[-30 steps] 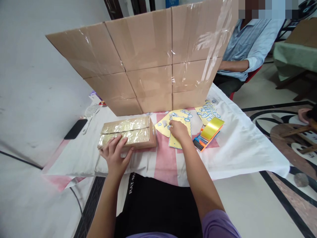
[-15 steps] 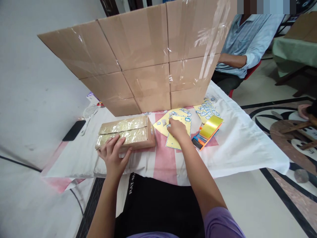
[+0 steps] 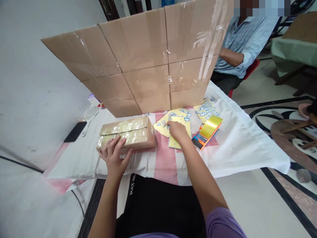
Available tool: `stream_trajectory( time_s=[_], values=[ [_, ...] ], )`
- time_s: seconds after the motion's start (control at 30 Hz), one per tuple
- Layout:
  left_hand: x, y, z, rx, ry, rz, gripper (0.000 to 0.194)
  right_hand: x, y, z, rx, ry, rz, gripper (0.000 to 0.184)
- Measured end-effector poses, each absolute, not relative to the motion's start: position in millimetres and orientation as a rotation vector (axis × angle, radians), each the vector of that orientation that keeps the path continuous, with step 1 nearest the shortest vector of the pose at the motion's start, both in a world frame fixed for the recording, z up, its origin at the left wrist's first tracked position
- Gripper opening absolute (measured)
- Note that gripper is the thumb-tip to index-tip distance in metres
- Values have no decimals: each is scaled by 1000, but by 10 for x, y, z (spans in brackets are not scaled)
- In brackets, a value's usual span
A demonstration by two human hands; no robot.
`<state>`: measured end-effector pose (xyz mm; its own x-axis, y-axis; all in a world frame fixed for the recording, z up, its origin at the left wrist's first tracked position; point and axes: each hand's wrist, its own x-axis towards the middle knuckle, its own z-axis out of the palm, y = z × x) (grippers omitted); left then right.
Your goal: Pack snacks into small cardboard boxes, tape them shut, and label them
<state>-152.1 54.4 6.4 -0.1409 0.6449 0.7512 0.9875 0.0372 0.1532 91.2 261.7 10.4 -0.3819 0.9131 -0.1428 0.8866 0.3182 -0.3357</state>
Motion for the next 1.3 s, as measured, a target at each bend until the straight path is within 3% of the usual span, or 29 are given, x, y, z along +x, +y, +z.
stream_trajectory(
  time_s=[0.17, 0.5, 0.83, 1.3],
  values=[
    [-1530, 556, 64, -1644, -1836, -906, 40, 964, 2646, 133, -1670, -2567, 631, 49],
    [-1572, 604, 44, -1664, -1870, -939, 43, 956, 2718, 208, -1579, -2644, 755, 40],
    [-1580, 639, 82, -1673, -1868, -950, 43, 883, 2675, 243, -1654, -2665, 791, 58],
    [-1566, 640, 111, -1681, -1877, -931, 44, 936, 2660, 249, -1618, -2670, 778, 40]
  ],
)
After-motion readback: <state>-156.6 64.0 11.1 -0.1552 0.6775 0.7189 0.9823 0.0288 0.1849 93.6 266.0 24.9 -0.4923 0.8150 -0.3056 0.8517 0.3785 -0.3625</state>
